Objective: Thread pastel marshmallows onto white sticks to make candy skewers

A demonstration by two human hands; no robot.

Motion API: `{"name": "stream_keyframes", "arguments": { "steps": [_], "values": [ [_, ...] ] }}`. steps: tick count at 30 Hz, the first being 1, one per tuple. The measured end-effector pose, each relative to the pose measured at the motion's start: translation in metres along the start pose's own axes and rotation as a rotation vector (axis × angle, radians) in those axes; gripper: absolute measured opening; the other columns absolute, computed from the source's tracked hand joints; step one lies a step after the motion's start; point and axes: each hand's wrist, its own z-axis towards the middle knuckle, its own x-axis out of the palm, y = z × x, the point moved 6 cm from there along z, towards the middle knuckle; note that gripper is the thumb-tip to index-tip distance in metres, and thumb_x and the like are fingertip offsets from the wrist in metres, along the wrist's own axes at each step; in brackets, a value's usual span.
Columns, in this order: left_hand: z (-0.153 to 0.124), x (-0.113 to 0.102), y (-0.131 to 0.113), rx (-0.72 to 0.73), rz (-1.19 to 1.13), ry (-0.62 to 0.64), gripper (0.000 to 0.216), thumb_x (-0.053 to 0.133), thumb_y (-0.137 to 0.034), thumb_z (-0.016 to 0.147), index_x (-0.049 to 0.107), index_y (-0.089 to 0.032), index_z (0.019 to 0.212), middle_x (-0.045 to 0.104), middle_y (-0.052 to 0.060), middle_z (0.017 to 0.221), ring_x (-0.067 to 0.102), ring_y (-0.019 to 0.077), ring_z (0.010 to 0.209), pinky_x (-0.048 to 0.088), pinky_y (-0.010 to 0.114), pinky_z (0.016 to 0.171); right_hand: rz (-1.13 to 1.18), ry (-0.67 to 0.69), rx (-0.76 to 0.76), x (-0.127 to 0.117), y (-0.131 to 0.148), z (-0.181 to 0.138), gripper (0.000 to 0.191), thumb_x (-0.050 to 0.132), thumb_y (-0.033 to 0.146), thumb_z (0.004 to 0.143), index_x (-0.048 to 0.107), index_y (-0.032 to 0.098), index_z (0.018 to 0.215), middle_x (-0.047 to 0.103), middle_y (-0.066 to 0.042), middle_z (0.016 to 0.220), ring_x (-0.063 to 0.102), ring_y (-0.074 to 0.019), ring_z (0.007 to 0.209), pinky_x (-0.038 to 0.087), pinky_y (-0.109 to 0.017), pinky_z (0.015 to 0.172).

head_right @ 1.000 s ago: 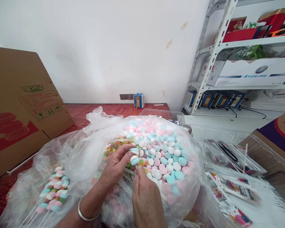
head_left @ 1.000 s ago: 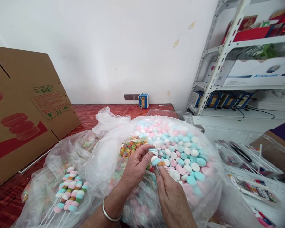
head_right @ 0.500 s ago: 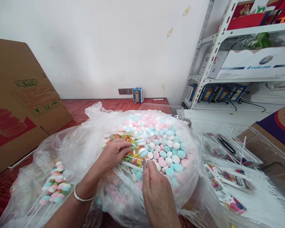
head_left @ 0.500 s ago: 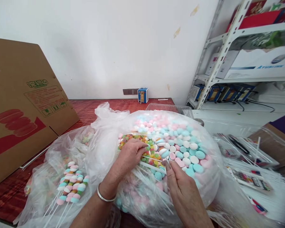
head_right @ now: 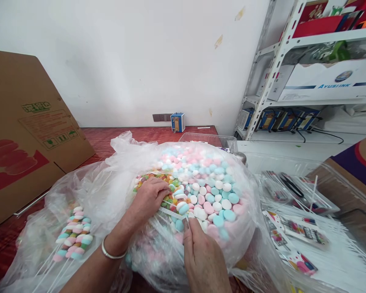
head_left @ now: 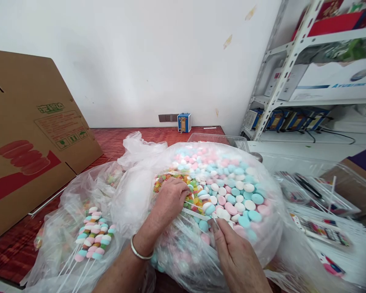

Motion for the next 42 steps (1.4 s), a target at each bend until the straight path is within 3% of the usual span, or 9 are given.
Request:
{"name": "stream_keyframes", "arguments": {
  "steps": [3, 5, 8, 15, 19, 29, 35, 42],
  "values": [
    [0.000, -0.003, 0.010, -0.184, -0.288, -0.089, 0.016, 0.058, -0.024, 0.089, 0.072, -0.019, 0.086, 0.074, 0.003, 0.086, 0.065, 0.0191, 0.083, 0.049, 0.031, 0.077, 0.038, -0.003, -0.021, 0.001, 0.003, -0.002, 0.043, 0.030, 0.045, 0.101, 0.065, 0.023, 0.094, 0.072, -0.006, 0.074, 0.067, -0.0209, 0.071, 0.046, -0.024, 0.063],
    [-0.001, 0.000, 0.014, -0.289, -0.486, -0.065, 0.019, 0.058, -0.031, 0.088, 0.072, -0.018, 0.087, 0.074, 0.002, 0.081, 0.066, 0.0174, 0.075, 0.050, 0.027, 0.067, 0.071, 0.001, -0.025, 0.002, 0.004, -0.003, 0.042, 0.031, 0.045, 0.101, 0.065, 0.024, 0.091, 0.071, -0.004, 0.071, 0.067, -0.0203, 0.069, 0.046, -0.024, 0.062],
    [-0.003, 0.005, 0.011, -0.343, -0.630, 0.000, 0.022, 0.058, -0.034, 0.088, 0.071, -0.017, 0.088, 0.074, 0.003, 0.079, 0.068, 0.0177, 0.074, 0.052, 0.026, 0.066, 0.111, 0.011, -0.013, 0.004, 0.004, -0.004, 0.041, 0.032, 0.046, 0.101, 0.065, 0.024, 0.090, 0.071, -0.003, 0.071, 0.067, -0.0201, 0.068, 0.047, -0.024, 0.063],
    [-0.003, -0.013, -0.007, -0.083, -0.246, -0.071, 0.017, 0.058, -0.015, 0.087, 0.074, -0.021, 0.091, 0.075, 0.004, 0.094, 0.067, 0.0190, 0.092, 0.050, 0.031, 0.084, 0.304, -0.027, 0.049, -0.002, -0.006, -0.008, 0.043, 0.041, 0.052, 0.096, 0.071, 0.021, 0.105, 0.076, -0.008, 0.098, 0.070, -0.0213, 0.088, 0.051, -0.024, 0.072],
    [0.000, -0.024, 0.001, -0.088, 0.006, -0.150, 0.020, 0.056, -0.008, 0.088, 0.074, -0.018, 0.090, 0.073, 0.007, 0.096, 0.064, 0.0222, 0.098, 0.048, 0.035, 0.090, 0.446, -0.110, 0.130, -0.001, -0.018, -0.013, 0.046, 0.049, 0.056, 0.092, 0.073, 0.021, 0.108, 0.076, -0.009, 0.106, 0.070, -0.0235, 0.097, 0.054, -0.027, 0.079],
    [0.008, -0.007, 0.009, -0.039, 0.199, 0.117, 0.015, 0.064, -0.013, 0.083, 0.076, -0.020, 0.080, 0.075, 0.007, 0.089, 0.064, 0.0254, 0.095, 0.046, 0.038, 0.090, 0.388, -0.089, 0.123, 0.000, -0.016, -0.013, 0.043, 0.050, 0.056, 0.091, 0.075, 0.022, 0.102, 0.076, -0.007, 0.097, 0.067, -0.0229, 0.083, 0.051, -0.024, 0.062],
    [0.012, -0.010, 0.006, -0.129, 0.229, 0.106, 0.021, 0.053, -0.018, 0.090, 0.073, -0.020, 0.086, 0.074, 0.007, 0.091, 0.066, 0.0221, 0.088, 0.047, 0.033, 0.080, 0.342, -0.056, 0.093, -0.001, -0.013, -0.012, 0.045, 0.046, 0.057, 0.093, 0.074, 0.021, 0.100, 0.073, -0.005, 0.082, 0.063, -0.0215, 0.073, 0.047, -0.024, 0.061],
    [0.020, -0.005, 0.006, -0.132, 0.300, 0.114, 0.019, 0.059, -0.017, 0.084, 0.071, -0.019, 0.068, 0.072, 0.009, 0.082, 0.064, 0.0245, 0.084, 0.045, 0.033, 0.075, 0.323, -0.092, 0.069, -0.001, -0.011, -0.012, 0.046, 0.042, 0.056, 0.095, 0.073, 0.021, 0.096, 0.071, -0.004, 0.079, 0.062, -0.0206, 0.070, 0.047, -0.024, 0.062]
  ]
}}
